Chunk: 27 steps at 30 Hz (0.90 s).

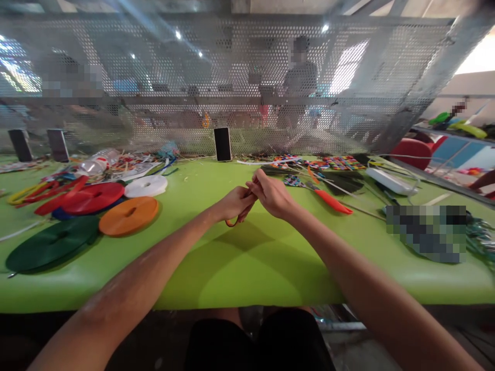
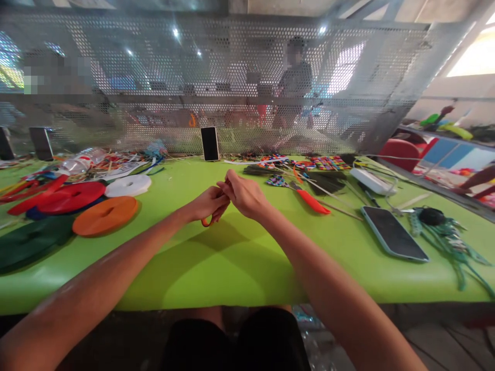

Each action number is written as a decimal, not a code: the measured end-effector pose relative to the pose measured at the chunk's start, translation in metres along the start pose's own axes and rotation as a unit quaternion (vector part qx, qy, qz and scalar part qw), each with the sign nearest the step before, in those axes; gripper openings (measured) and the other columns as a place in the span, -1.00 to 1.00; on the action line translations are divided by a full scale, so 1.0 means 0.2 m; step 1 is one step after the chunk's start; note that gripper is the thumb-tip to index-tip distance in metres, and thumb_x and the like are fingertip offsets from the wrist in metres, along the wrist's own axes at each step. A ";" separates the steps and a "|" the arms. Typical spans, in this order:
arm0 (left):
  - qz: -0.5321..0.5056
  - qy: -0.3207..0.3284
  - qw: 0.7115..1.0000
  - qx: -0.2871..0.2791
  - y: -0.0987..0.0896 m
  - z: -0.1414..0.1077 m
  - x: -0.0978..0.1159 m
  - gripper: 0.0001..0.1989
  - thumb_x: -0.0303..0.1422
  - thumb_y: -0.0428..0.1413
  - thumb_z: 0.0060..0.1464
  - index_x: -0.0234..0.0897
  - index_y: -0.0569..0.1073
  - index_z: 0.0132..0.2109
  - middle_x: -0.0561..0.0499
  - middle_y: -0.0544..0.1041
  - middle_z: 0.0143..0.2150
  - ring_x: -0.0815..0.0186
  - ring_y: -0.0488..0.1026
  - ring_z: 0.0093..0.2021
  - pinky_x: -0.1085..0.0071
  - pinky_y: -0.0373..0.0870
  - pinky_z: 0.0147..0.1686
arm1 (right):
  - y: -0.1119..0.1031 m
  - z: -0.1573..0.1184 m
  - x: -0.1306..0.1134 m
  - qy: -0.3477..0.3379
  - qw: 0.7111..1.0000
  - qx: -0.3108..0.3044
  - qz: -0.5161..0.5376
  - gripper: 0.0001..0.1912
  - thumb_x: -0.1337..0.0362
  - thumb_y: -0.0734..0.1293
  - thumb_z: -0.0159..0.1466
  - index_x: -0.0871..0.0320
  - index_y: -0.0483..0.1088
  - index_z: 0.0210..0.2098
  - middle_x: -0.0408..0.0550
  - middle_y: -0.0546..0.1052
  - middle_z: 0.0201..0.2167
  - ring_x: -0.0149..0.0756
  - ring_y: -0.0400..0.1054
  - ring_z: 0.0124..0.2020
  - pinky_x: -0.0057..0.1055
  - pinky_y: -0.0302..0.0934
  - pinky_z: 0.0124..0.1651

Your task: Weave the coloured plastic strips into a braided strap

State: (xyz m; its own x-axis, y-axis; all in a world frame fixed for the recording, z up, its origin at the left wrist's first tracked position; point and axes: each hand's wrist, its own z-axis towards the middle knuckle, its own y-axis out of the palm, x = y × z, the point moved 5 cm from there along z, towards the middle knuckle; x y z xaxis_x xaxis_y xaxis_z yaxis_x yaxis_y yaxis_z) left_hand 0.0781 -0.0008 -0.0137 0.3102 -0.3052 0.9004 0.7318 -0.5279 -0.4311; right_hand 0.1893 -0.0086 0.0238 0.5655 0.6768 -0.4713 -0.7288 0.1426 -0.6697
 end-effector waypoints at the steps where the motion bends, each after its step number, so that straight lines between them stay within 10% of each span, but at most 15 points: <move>1: -0.018 -0.004 1.000 -0.014 0.01 -0.01 0.01 -0.56 -0.17 -0.04 0.25 -0.24 0.20 -0.57 0.17 0.21 -0.80 0.49 0.18 -0.80 0.56 0.19 -0.71 | -0.01 0.00 0.00 0.000 1.000 0.012 0.003 -0.72 0.04 0.17 0.35 0.09 0.14 -0.37 -0.16 0.30 -0.57 -0.38 0.09 -0.55 -0.42 -0.08 -0.43; 5: -0.131 -0.032 0.988 -0.079 0.03 -0.05 0.07 -0.63 -0.19 0.05 0.21 -0.24 0.21 -0.51 0.22 0.14 -0.76 0.51 0.10 -0.79 0.55 0.10 -0.74 | -0.04 0.01 0.01 0.029 0.984 0.039 0.173 -0.53 -0.16 0.23 0.26 0.08 0.08 -0.48 -0.24 0.19 -0.63 -0.43 0.05 -0.58 -0.46 -0.08 -0.49; 14: -0.249 -0.140 0.912 -0.293 0.13 -0.16 0.13 -0.51 -0.13 0.13 0.13 -0.22 0.14 -0.63 0.17 0.04 -0.79 0.49 -0.04 -0.77 0.52 0.09 -0.78 | 0.03 -0.03 -0.07 0.067 0.930 -0.154 0.327 -0.36 -0.29 0.28 0.12 0.16 0.18 -0.66 -0.25 0.12 -0.69 -0.51 -0.08 -0.61 -0.47 -0.16 -0.57; 21: -0.294 -0.164 0.894 -0.297 0.14 -0.16 0.11 -0.46 -0.22 0.16 0.09 -0.23 0.09 -0.70 0.13 0.03 -0.80 0.50 -0.06 -0.80 0.51 0.06 -0.81 | 0.05 -0.05 -0.11 0.056 0.944 -0.128 0.299 -0.38 -0.21 0.27 0.19 0.12 0.06 -0.68 -0.28 0.01 -0.70 -0.53 -0.16 -0.64 -0.46 -0.22 -0.60; 27: -0.256 -0.077 0.937 -0.226 0.10 -0.11 0.08 -0.72 -0.30 0.13 0.13 -0.23 0.25 -0.48 0.22 0.11 -0.73 0.49 0.10 -0.76 0.53 0.20 -0.72 | 0.04 -0.02 -0.06 0.117 0.964 -0.081 0.224 -0.35 -0.25 0.26 0.16 0.14 0.13 -0.73 -0.27 0.03 -0.75 -0.54 -0.15 -0.67 -0.45 -0.21 -0.62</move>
State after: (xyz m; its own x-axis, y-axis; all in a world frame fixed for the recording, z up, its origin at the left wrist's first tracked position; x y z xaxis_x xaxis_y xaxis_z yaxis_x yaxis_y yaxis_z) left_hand 0.0841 -0.0346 -0.0093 0.0985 0.1791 0.9789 0.4873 -0.8664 0.1095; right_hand 0.1789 -0.0191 0.0219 0.2934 0.4606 -0.8377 -0.8613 -0.2529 -0.4407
